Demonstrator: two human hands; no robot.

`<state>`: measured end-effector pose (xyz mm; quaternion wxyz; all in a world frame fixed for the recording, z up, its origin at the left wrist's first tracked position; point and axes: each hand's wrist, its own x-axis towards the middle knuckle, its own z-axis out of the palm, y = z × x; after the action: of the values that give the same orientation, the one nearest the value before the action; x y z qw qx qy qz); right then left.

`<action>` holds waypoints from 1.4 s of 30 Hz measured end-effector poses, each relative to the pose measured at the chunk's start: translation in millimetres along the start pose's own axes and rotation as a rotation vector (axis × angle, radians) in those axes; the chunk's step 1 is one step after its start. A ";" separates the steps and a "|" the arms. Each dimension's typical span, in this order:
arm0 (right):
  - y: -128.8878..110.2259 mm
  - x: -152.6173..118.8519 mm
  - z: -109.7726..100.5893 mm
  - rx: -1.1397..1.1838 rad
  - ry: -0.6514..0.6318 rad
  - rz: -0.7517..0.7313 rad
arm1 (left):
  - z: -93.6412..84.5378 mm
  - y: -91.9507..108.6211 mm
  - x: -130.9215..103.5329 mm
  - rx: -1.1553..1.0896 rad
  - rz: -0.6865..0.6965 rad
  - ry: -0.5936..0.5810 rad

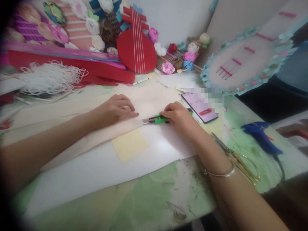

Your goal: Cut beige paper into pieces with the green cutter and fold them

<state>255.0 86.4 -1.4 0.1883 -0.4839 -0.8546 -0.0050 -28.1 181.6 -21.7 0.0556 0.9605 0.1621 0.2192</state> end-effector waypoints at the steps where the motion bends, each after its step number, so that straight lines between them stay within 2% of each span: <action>1: -0.3 0.0 -0.2 -0.002 -0.003 0.003 | -0.7 -0.3 -0.3 0.008 0.013 -0.018; 13: 2.6 -6.2 -2.3 0.004 0.011 -0.020 | 1.2 -5.8 -2.8 0.139 0.140 0.031; 22: 1.0 -12.4 -6.1 0.000 0.030 -0.002 | 3.0 -6.8 -3.2 0.128 0.154 0.058; 33: -9.9 -2.5 -4.6 0.015 -0.041 0.005 | 4.7 -7.7 -2.6 0.098 0.157 0.087; 42: -4.7 -12.5 -9.9 0.017 -0.023 0.023 | 3.8 -6.8 -2.0 0.112 0.151 0.072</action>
<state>260.1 71.7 4.5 0.1827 -0.4922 -0.8510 0.0103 -30.1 187.2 -27.1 -0.0206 0.9631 0.1031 0.2478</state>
